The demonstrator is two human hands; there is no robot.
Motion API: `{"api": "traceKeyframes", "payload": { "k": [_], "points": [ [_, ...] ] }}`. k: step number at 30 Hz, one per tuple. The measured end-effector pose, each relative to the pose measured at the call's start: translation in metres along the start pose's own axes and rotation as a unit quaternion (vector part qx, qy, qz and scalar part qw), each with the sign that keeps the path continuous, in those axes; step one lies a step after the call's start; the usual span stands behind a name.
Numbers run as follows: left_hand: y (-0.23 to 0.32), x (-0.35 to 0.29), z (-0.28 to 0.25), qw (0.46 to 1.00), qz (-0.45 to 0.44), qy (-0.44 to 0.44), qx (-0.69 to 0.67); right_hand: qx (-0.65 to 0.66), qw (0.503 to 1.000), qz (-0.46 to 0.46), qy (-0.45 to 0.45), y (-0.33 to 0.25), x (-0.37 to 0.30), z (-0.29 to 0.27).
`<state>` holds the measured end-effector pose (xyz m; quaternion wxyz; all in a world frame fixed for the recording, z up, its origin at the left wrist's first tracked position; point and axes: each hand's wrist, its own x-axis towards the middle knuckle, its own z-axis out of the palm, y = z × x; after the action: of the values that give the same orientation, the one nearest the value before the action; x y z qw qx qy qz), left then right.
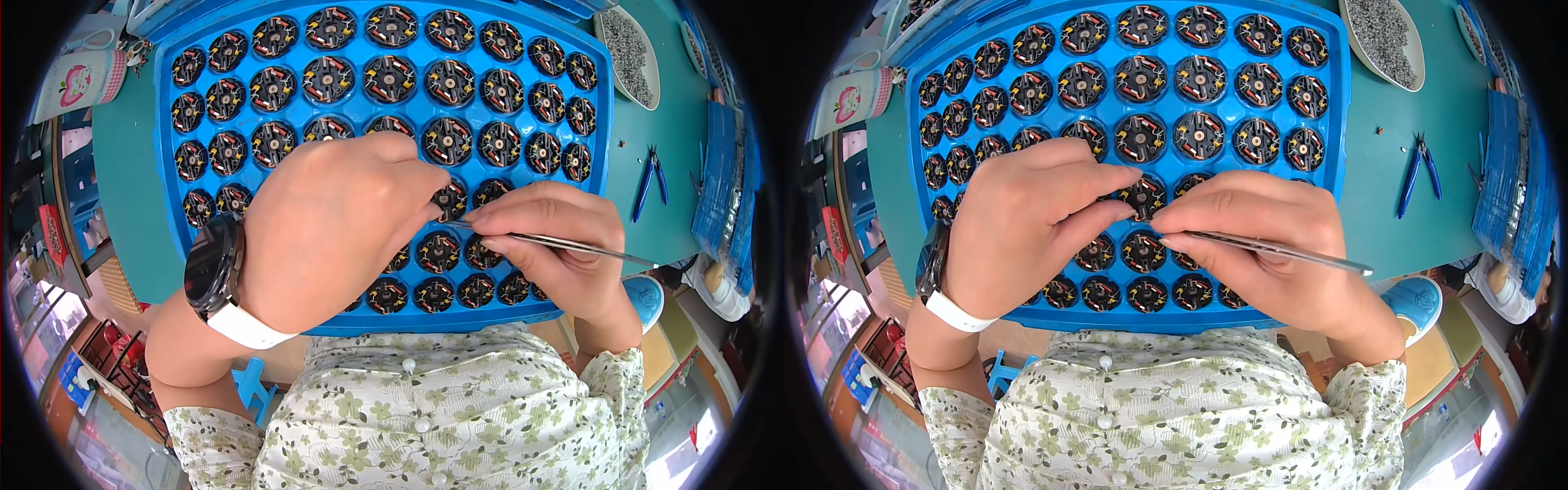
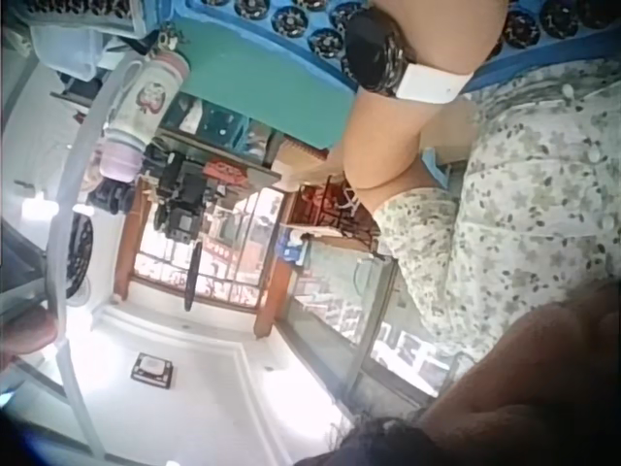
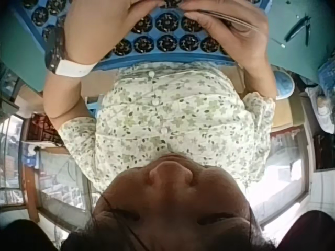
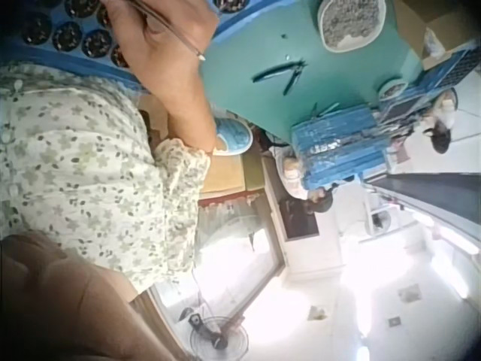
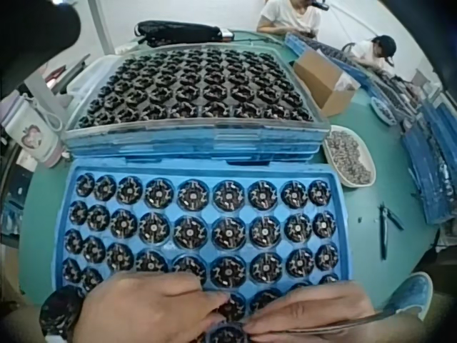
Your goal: Manually placing small electronic components into a tray using tweezers.
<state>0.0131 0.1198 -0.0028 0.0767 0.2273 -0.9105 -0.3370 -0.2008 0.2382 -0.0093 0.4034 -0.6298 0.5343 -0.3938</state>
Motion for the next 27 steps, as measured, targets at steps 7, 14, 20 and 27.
{"api": "traceKeyframes", "payload": {
  "k": [7, 14, 20, 27],
  "points": [
    [-0.0005, 0.001, 0.0001, 1.0, 0.002, -0.006, -0.001, 0.041, 0.994, 0.103, 0.012, -0.0056, 0.0018, 0.0021],
    [0.0025, 0.0027, -0.0008, 1.0, 0.001, -0.007, -0.013, 0.046, 0.991, 0.127, 0.024, -0.0042, 0.0019, 0.003],
    [0.0045, 0.0028, 0.0009, 0.999, -0.016, 0.002, -0.028, 0.016, 0.997, 0.076, 0.017, -0.0085, 0.0001, 0.001],
    [0.0052, 0.0053, 0.002, 0.999, -0.012, 0.006, -0.029, 0.01, 0.996, 0.086, 0.014, -0.0085, -0.0048, -0.0024]
  ]
}}
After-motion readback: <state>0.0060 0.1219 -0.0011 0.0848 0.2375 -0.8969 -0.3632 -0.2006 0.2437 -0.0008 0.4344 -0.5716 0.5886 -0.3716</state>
